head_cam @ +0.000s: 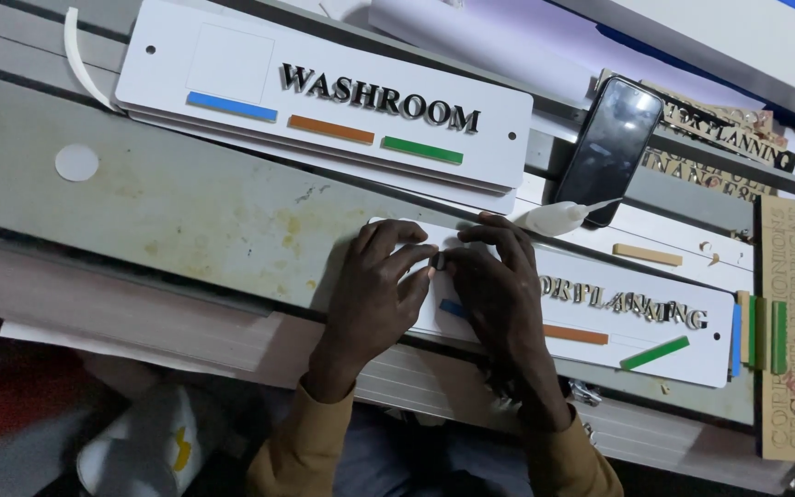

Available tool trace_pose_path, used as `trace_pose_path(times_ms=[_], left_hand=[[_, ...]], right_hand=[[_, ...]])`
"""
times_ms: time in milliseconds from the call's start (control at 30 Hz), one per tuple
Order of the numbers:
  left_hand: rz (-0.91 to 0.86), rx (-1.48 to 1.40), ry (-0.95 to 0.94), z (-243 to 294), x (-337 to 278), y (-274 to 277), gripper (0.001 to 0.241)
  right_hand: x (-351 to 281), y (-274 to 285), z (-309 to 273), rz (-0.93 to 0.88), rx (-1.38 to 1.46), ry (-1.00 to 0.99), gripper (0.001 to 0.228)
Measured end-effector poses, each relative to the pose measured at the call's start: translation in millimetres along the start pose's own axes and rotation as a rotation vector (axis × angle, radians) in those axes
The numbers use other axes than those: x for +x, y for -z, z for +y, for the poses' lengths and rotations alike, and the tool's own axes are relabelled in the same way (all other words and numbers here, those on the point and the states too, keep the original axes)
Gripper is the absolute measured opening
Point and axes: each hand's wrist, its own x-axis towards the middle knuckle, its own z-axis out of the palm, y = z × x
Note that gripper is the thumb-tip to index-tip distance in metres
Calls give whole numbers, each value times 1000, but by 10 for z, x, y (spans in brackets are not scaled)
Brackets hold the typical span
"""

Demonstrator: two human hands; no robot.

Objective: The person is assembling a sign by gluing and positioning individual letters onto a plastic board to spell out 'DIRECTOR PLANNING'.

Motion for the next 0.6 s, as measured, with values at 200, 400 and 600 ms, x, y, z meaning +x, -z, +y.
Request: trace_pose_path(times_ms=[200,400,600], left_hand=[[-5,-28,30,11,-2,-6,19],[-17,-14,57,59,19,31,18],[-8,-10,26,6,9,-8,18]], right_hand=[[18,7,-46,7,5,-18,14],[20,-4,-45,1,-43,-28,14],[39,26,-88,2,-13,-28,14]])
